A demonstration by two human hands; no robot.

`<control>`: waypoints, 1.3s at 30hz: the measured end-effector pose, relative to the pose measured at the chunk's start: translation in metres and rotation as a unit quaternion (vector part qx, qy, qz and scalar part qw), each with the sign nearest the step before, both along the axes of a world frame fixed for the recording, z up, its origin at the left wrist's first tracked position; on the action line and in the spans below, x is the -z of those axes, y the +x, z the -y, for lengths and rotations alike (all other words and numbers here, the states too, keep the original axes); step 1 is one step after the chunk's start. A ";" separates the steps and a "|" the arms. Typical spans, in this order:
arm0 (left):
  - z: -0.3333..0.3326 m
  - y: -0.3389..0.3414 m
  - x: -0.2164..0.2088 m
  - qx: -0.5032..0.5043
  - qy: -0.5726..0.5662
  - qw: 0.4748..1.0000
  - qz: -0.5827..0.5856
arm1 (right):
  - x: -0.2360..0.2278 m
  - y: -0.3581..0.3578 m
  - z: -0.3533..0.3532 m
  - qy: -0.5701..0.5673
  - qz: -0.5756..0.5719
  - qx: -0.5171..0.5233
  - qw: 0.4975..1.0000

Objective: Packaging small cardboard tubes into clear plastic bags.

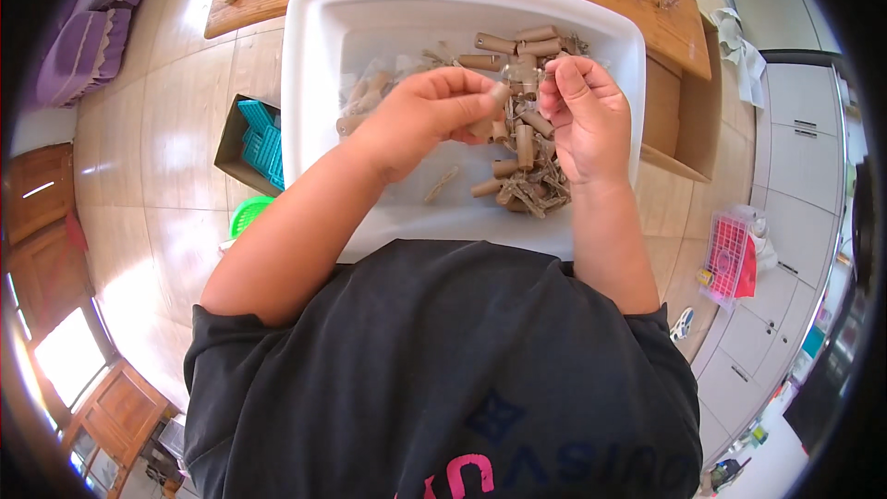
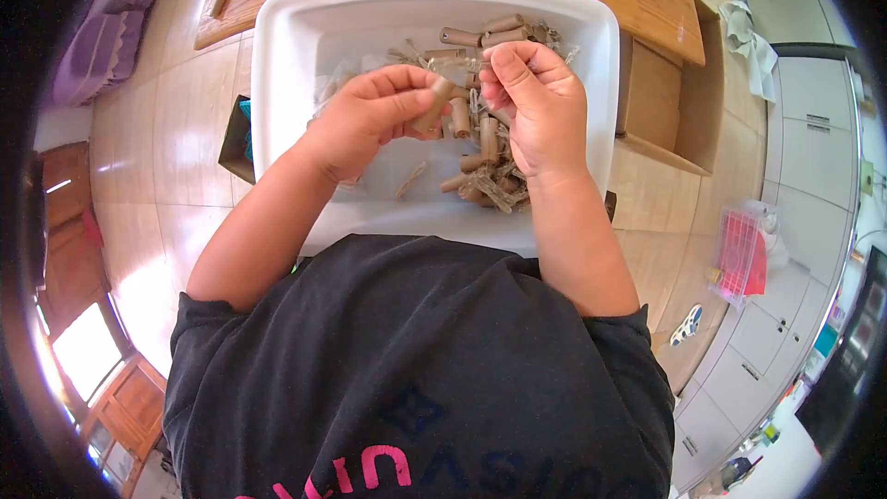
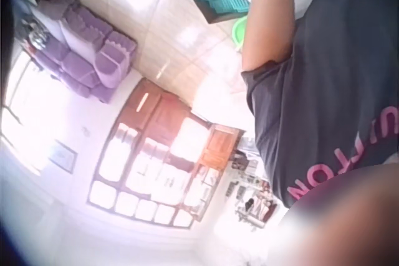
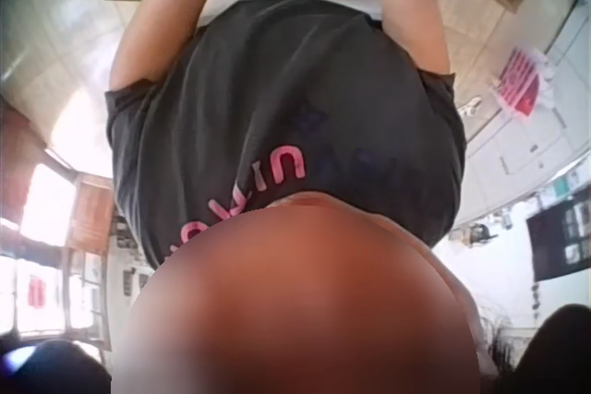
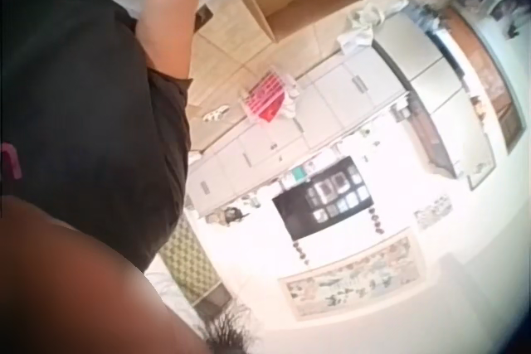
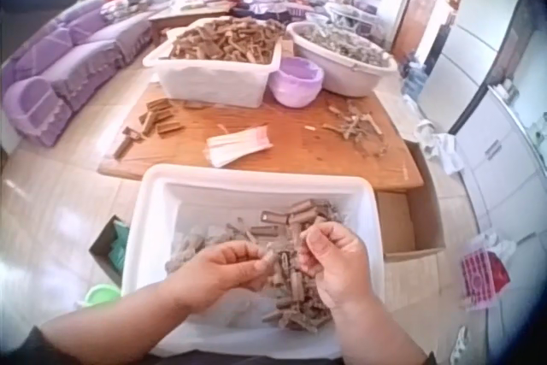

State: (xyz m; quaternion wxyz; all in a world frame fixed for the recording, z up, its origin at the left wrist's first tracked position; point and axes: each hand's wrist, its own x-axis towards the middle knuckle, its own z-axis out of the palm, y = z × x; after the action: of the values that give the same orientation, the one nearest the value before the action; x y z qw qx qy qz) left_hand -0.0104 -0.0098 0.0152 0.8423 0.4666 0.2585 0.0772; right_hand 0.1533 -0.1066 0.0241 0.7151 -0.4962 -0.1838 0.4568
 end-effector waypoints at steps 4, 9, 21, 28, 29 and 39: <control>-0.007 -0.005 -0.005 -0.077 -0.055 0.996 -0.004 | -0.004 0.002 0.002 -0.017 0.088 -0.131 0.987; -0.006 -0.006 -0.015 -0.053 0.090 0.994 -0.016 | 0.001 -0.014 0.002 -0.055 0.237 -0.168 0.955; 0.012 -0.016 -0.009 -0.147 0.238 0.959 0.037 | -0.001 -0.024 0.006 0.061 0.227 -0.116 0.965; -0.016 -0.009 -0.028 -0.097 0.249 0.962 -0.062 | 0.006 -0.024 -0.001 0.052 0.184 -0.093 0.977; -0.035 -0.006 -0.027 -0.153 0.364 0.916 -0.072 | 0.005 -0.024 -0.002 0.058 0.179 -0.089 0.978; -0.155 0.024 -0.040 -0.072 0.615 0.761 -0.197 | 0.008 -0.032 0.001 0.031 0.208 -0.117 0.971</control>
State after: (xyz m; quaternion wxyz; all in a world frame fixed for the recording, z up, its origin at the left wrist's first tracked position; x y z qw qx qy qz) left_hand 0.0131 0.1455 0.0557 0.2974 0.8690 0.3486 0.1868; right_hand 0.1212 -0.1078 0.0157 0.6177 -0.5329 -0.3994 0.4183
